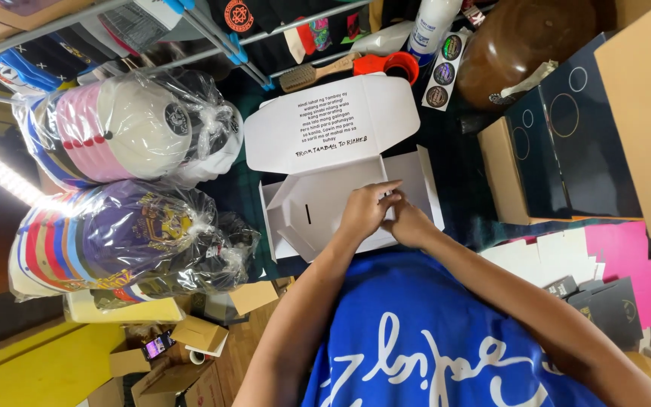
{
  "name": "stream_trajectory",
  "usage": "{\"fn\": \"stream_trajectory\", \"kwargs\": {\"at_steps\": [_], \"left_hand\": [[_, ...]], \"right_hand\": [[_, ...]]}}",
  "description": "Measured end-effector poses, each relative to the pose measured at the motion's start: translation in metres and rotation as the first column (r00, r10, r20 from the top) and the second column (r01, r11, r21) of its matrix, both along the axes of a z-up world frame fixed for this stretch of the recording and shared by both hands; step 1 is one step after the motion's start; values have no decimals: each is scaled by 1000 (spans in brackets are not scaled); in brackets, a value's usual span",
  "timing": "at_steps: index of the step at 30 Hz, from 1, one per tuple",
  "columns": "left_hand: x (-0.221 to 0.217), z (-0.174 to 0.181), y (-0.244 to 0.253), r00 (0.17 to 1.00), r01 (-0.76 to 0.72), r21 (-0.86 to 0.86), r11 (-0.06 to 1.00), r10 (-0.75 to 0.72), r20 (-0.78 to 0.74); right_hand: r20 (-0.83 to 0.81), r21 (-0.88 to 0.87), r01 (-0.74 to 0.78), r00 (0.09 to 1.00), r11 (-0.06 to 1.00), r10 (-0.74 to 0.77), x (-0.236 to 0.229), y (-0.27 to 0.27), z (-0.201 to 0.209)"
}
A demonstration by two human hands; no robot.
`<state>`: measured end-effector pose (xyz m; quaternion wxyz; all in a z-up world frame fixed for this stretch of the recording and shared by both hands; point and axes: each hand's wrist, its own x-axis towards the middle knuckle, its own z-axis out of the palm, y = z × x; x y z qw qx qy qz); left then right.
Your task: The person assembles small brown cardboard boxes with clear windows by folding the flaps and inserting items. They then assemble a larger white cardboard box with printed text, folding the sides and closing the lid.
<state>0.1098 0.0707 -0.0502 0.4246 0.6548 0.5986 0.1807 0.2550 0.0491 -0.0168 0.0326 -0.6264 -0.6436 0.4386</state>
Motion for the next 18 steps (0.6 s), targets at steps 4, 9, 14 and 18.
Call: {"fn": "stream_trajectory", "kwargs": {"at_steps": [4, 9, 14, 18], "left_hand": [[5, 17, -2, 998, -62, -39, 997, 63, 18], [7, 47, -2, 991, -79, -98, 992, 89, 99], [12, 49, -2, 995, -70, -72, 995, 75, 67], [12, 39, -12, 992, -107, 3, 994, 107, 64]], "right_hand": [[-13, 312, 95, 995, 945, -96, 34, -17, 44], [197, 297, 119, 963, 948, -183, 64, -10, 53], [-112, -174, 247, 957, 953, -269, 87, -2, -11], [-332, -339, 337, 831, 878, -447, 93, -7, 5]]}}
